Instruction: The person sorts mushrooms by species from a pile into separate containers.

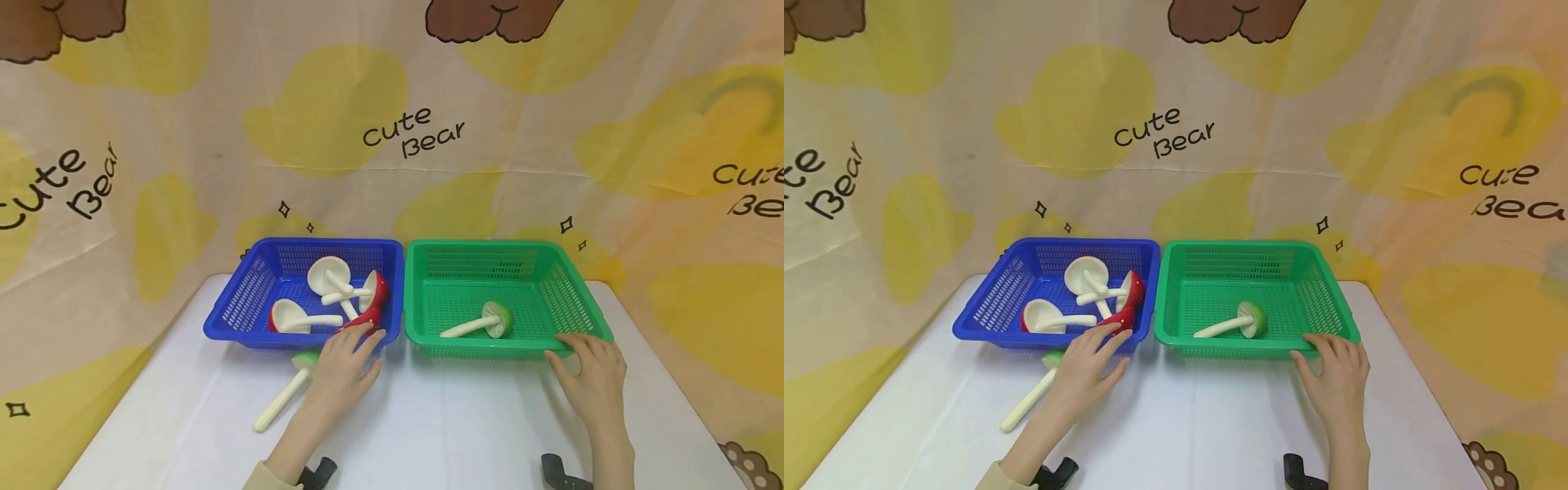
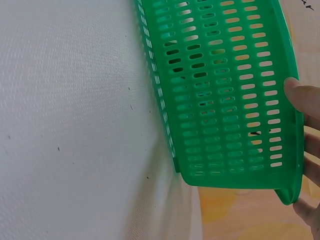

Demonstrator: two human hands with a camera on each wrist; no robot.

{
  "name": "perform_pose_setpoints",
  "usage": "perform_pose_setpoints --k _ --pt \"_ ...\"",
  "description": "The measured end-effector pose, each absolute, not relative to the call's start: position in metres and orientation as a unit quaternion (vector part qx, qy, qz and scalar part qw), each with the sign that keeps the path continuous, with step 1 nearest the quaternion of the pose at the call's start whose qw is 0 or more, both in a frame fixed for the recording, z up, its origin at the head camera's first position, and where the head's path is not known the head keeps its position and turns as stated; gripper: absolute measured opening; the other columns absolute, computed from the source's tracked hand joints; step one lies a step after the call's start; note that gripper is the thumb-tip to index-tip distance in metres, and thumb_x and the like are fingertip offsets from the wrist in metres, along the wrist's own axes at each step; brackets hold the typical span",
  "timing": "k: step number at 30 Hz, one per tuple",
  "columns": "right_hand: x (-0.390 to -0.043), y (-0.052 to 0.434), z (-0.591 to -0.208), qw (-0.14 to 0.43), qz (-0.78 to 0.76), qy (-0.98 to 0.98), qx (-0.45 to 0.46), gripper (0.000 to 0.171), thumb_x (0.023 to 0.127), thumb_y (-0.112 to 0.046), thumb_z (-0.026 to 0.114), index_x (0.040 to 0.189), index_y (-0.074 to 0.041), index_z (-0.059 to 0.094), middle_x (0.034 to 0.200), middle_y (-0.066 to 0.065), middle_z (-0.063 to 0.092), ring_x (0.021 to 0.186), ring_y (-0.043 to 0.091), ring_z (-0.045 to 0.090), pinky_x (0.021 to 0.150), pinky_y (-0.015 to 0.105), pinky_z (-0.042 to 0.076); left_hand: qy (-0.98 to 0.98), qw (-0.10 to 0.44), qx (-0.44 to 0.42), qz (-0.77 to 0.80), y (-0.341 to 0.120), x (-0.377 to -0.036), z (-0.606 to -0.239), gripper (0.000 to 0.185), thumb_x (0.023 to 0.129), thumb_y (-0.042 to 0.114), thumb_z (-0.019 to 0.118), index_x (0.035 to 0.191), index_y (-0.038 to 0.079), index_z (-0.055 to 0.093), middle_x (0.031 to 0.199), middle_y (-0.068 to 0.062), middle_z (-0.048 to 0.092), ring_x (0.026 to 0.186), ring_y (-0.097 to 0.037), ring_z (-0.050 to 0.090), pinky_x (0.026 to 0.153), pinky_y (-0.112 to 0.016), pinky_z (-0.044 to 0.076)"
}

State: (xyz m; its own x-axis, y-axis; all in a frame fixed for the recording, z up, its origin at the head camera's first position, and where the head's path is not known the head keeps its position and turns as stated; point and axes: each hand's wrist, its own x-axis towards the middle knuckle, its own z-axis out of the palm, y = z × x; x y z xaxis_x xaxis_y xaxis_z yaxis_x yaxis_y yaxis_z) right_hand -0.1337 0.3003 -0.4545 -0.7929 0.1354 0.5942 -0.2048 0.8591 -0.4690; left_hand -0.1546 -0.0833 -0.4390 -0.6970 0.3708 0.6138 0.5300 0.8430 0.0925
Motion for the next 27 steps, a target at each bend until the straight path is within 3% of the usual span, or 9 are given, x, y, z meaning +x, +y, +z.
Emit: perform_pose_setpoints --k 16,27 --pt "-0.134 0.301 -0.453 0.322 0.265 -0.909 0.015 0.033 0.077 -0.010 0.077 0.107 -0.004 0.065 0.111 0.021 0.061 0.112 0.041 0.044 0.112 0.065 0.016 -0.882 0.397 -0.195 -0.160 -0.130 -0.136 -0.467 0.044 0.072 0.012 0.077 0.114 0.009 0.066 0.118 -0.016 0.061 0.111 -0.035 0.056 0.090 -0.053 0.049" --pt "-0.134 0.300 -0.454 0.317 0.267 -0.910 0.016 0.033 0.078 -0.012 0.076 0.108 -0.004 0.065 0.114 0.021 0.060 0.114 0.042 0.044 0.113 0.065 0.015 -0.906 0.372 -0.147 -0.137 -0.148 -0.131 -0.475 0.044 0.073 0.015 0.078 0.114 0.008 0.065 0.110 -0.017 0.063 0.105 -0.035 0.058 0.087 -0.052 0.046"
